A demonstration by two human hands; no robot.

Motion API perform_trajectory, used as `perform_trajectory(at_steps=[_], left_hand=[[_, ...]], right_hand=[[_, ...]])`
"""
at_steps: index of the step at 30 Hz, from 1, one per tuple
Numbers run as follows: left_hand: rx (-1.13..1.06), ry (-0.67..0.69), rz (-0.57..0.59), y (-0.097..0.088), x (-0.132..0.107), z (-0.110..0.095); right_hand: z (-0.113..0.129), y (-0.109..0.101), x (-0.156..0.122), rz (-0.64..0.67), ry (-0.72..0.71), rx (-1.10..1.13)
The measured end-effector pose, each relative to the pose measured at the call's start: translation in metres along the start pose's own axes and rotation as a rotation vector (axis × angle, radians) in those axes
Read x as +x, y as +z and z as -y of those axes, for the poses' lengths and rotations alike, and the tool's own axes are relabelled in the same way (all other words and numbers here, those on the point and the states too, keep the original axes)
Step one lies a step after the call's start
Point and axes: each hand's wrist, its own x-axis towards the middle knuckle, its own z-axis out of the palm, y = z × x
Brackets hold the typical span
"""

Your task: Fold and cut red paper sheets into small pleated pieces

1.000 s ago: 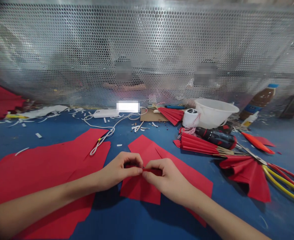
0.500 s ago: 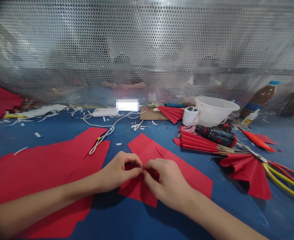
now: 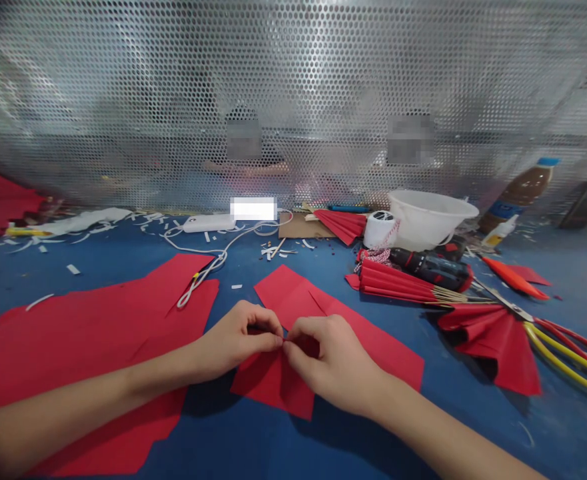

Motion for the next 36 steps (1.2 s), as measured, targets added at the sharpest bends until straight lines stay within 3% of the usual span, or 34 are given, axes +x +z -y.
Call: perform_trajectory(at_steps=[5,12,26,30,36], left_hand=[[0.157,0.090,-0.022,0.0006,-0.0040,-0.0041],[0.181,0.098,0.023,-0.0006,-0.0051,-0.0035],[-0.019,-0.031,0.077,-0.0020,-0.0011,-0.0048],[-0.054,-0.037,0.050,-0.0020,-0.0013,-0.0075],[-0.047,0.006,0.026,-0.0040,-0.0022,-0.0074]], right_hand=[[-0.0015,-0.0035,0.0017,0.072,0.031,0.141],[-0.0004,-0.0014,-0.0019,0.059,-0.045,-0.011],[0.0006,0.0004,-0.0050,-0.049,-0.147,-0.075],[0.0008,-0.0006,-0.0035,-0.042,-0.098,-0.054],[-0.0008,-0.0029,0.0002,0.036,0.029,0.169]])
